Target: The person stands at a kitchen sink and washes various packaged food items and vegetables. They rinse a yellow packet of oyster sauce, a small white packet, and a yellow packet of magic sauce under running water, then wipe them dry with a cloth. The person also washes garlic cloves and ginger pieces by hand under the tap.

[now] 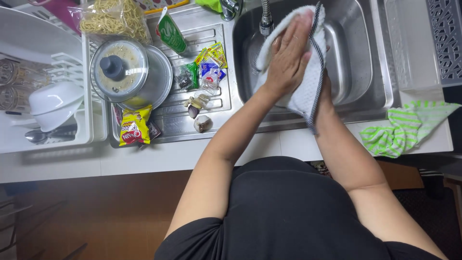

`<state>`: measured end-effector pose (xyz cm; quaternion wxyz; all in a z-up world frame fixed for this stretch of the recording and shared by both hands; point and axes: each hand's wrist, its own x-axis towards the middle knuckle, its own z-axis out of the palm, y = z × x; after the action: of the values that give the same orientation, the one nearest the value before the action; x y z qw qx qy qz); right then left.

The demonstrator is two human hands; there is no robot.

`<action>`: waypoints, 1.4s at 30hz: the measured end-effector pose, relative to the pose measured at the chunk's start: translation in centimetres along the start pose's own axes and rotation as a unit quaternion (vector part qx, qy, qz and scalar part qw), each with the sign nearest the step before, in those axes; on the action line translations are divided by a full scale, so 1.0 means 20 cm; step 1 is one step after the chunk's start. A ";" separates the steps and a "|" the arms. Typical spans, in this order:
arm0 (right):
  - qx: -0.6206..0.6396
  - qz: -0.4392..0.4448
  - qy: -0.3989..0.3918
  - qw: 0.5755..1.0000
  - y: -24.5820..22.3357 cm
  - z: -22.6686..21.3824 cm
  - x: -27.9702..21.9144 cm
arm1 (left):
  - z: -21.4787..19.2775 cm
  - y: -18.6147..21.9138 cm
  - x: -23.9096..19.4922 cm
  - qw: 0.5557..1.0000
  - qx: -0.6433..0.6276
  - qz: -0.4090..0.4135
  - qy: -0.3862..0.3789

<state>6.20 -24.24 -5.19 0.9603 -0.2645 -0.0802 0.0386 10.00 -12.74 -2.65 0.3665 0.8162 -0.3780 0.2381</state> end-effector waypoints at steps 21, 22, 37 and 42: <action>-0.714 -0.051 -0.032 0.697 0.09 0.13 -0.15 | 0.35 -0.26 -0.32 0.506 -0.772 -0.368 0.111; -0.738 -0.075 -0.083 0.666 0.10 0.18 -0.20 | 0.35 -0.30 -0.32 0.485 -0.785 -0.369 0.110; -0.311 -0.279 0.206 0.885 -0.26 -0.39 0.22 | 0.08 -0.20 -0.23 0.775 -0.491 -0.380 -0.113; -0.316 -0.226 0.222 0.894 -0.19 -0.21 0.12 | 0.38 0.03 -0.35 0.955 -0.200 -0.108 -0.190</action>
<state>9.42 -29.45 -6.49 0.8017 -0.5305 0.0693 -0.2667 6.15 -15.71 -11.80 0.4671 0.7923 -0.3901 -0.0430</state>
